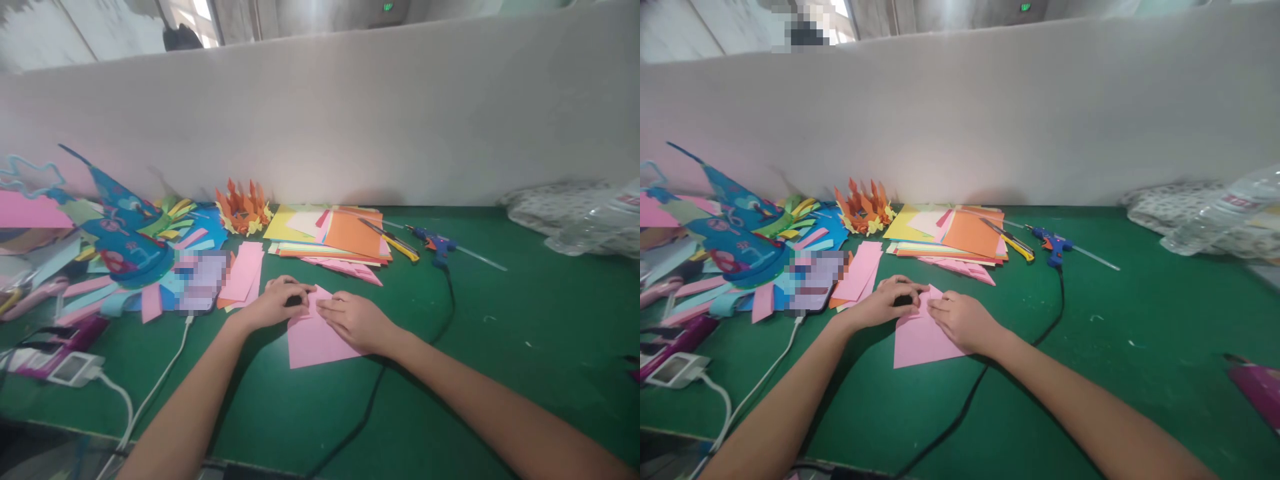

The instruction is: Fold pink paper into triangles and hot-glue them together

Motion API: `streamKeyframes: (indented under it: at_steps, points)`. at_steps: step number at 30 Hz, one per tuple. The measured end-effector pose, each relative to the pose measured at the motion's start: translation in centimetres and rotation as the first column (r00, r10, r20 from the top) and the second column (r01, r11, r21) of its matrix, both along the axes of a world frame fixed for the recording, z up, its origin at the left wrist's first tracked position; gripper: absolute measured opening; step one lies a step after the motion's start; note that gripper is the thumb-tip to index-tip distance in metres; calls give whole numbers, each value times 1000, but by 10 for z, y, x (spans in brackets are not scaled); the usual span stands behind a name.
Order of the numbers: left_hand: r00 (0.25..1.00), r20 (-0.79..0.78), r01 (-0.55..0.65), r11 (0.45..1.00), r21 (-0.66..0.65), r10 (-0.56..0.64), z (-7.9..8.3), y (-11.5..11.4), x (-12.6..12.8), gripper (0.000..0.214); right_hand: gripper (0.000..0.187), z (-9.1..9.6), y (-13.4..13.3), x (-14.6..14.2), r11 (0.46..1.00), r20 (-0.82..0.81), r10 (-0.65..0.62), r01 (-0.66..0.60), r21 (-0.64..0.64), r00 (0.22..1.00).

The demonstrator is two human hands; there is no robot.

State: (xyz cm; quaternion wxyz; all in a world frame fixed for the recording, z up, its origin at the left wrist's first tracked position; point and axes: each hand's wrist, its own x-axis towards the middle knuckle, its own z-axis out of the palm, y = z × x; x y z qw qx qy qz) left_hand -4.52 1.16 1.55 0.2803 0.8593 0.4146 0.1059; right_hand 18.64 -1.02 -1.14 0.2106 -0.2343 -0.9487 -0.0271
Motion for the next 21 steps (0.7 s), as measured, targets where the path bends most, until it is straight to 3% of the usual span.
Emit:
streamKeyframes:
  at_steps: [3,12,21]
  points:
    - [1000,-1,-8,999,36,8,-1,1,2,15,32,2,0,-1,1000,-8,3,-3,8,1000]
    - [997,-70,44,997,71,-39,-6,3,-5,49,32,6,-2,0,1000,-18,-3,3,-14,1000]
    - [986,-152,81,988,128,-61,-5,3,-8,53,31,5,-2,0,1000,-13,-3,3,-9,1000]
